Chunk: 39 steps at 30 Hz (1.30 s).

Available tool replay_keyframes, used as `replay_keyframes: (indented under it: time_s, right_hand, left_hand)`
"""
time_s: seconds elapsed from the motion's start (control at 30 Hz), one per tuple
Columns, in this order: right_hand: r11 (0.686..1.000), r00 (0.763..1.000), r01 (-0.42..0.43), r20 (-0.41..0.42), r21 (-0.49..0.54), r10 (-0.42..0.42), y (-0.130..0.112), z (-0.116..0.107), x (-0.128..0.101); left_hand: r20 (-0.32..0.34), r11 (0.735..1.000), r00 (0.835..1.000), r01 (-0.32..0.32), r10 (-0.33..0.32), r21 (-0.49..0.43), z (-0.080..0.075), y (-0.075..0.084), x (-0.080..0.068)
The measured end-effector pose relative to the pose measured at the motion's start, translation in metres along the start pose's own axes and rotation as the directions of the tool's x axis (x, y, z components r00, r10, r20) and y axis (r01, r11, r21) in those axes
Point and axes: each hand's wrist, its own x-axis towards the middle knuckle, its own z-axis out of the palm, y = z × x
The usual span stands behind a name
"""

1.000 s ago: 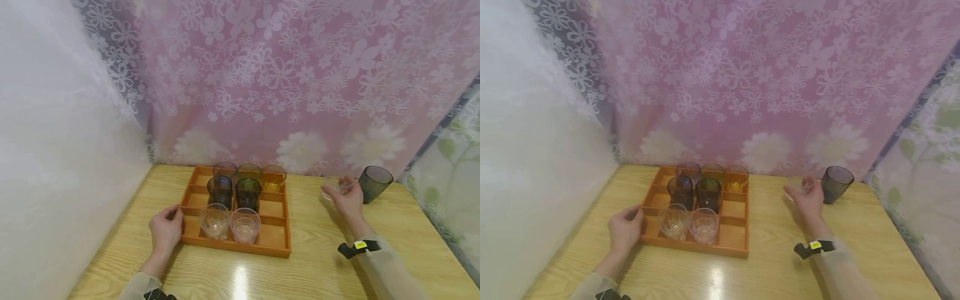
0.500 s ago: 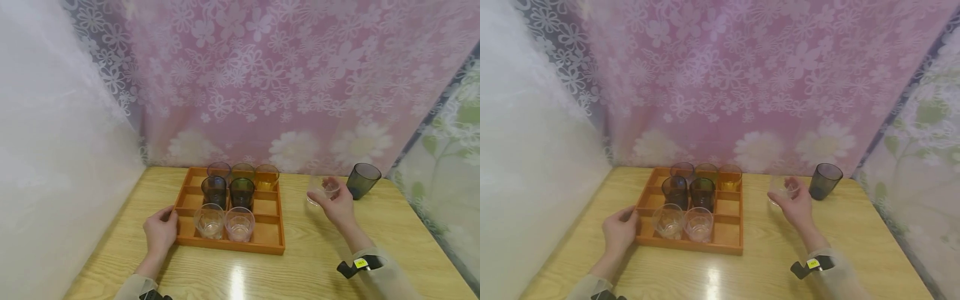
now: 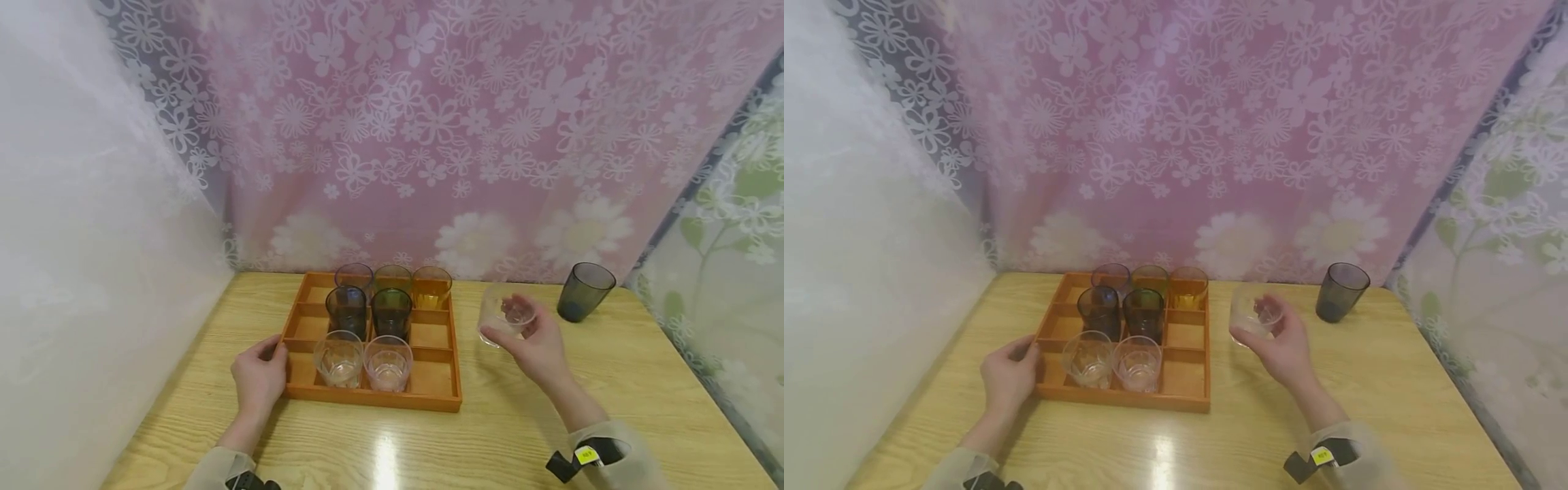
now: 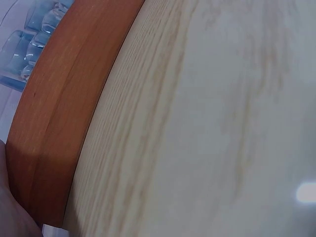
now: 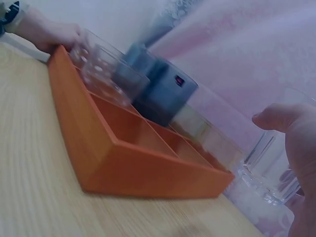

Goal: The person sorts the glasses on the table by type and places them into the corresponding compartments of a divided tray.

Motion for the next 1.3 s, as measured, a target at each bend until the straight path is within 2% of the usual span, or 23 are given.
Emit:
replay_keyframes:
  time_s: [0.37,0.7,1.03,1.3]
  right_hand:
    - [0.992,0.992,0.064,0.106,0.105,-0.075,-0.016,0.031,-0.011]
    - [0.953,0.963,0.125,0.199,0.276,-0.184,-0.020,0.059,-0.022]
    - [0.952,0.944,0.106,0.273,0.288,-0.188,-0.015,0.074,-0.034]
    - [0.971,0.947,0.077,0.287,0.224,-0.141,-0.014,0.076,-0.039]
  left_hand:
    - [-0.021,1.000,1.000,-0.011,0.011,0.004,-0.001,-0.005,0.004]
    - [-0.027,1.000,1.000,-0.010,0.010,0.006,-0.002,-0.006,0.003]
    - [0.002,1.000,1.000,0.003,-0.003,-0.004,-0.001,-0.001,0.001]
    - [0.020,1.000,0.999,0.025,-0.026,0.005,-0.001,0.001,0.000]
